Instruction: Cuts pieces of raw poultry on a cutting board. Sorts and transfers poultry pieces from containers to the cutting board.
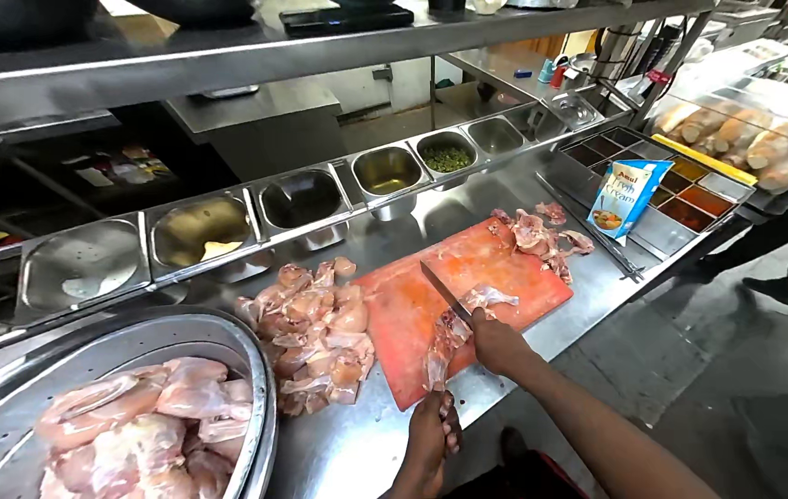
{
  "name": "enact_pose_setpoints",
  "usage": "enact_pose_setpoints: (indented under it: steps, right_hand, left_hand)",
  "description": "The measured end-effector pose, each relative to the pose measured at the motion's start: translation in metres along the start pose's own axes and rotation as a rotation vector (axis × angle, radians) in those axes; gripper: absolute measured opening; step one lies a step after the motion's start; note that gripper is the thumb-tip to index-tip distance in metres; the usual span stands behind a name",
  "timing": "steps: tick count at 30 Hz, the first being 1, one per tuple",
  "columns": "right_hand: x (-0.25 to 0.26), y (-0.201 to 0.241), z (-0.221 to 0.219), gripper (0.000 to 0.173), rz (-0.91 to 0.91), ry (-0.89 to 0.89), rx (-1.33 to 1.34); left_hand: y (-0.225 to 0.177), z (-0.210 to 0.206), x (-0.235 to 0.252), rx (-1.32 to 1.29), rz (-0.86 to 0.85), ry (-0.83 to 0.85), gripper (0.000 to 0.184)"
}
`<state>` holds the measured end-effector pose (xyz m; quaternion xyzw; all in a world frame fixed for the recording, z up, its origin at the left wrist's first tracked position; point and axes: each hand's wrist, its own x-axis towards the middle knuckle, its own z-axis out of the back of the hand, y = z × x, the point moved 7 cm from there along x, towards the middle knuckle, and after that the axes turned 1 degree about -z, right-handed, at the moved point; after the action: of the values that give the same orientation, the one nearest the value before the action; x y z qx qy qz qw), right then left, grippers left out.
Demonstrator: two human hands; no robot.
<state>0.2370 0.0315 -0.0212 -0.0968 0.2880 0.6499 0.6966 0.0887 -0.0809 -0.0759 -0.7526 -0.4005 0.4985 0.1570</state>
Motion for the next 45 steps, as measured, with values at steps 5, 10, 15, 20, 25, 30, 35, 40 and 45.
enact_pose_setpoints:
  steps: [5, 10, 15, 20, 25, 30, 35, 40, 45]
  right_hand:
    - [0.004, 0.004, 0.003, 0.042, 0.0, 0.003, -0.039]
    - [0.002, 0.003, 0.005, 0.039, 0.005, -0.006, -0.06]
    - [0.001, 0.0, 0.01, 0.04, 0.039, 0.011, -0.036]
    - [-0.056, 0.011, 0.07, 0.022, 0.244, -0.493, 0.099]
    - [-0.026, 0.007, 0.025, 0.031, 0.075, -0.248, 0.077]
    - [0.003, 0.002, 0.001, 0.04, 0.017, 0.015, 0.033]
    - [0.017, -0.023, 0.008, 0.036, 0.067, -0.002, 0.119]
    - [0.033, -0.036, 0.029, 0.036, 0.048, -0.069, 0.085]
    - [-0.011, -0.033, 0.041, 0.033, 0.023, -0.292, 0.137]
  left_hand:
    - [-0.002, 0.006, -0.01, -0.007, 0.021, -0.007, 0.043]
    - [-0.006, 0.014, -0.015, -0.05, 0.046, -0.038, 0.041]
    - [-0.005, 0.014, -0.009, -0.048, 0.042, -0.034, 0.041]
    - [-0.003, 0.013, -0.006, -0.06, 0.032, -0.026, 0.04]
    - [-0.002, 0.011, -0.006, -0.057, 0.036, -0.032, 0.04]
    - [-0.006, 0.021, -0.015, -0.075, 0.019, -0.067, 0.041]
    - [-0.005, 0.029, -0.02, -0.092, 0.008, -0.074, 0.041]
    - [-0.022, 0.003, -0.004, -0.05, -0.055, -0.014, 0.04]
    - [-0.031, -0.029, 0.005, -0.093, -0.126, 0.011, 0.042]
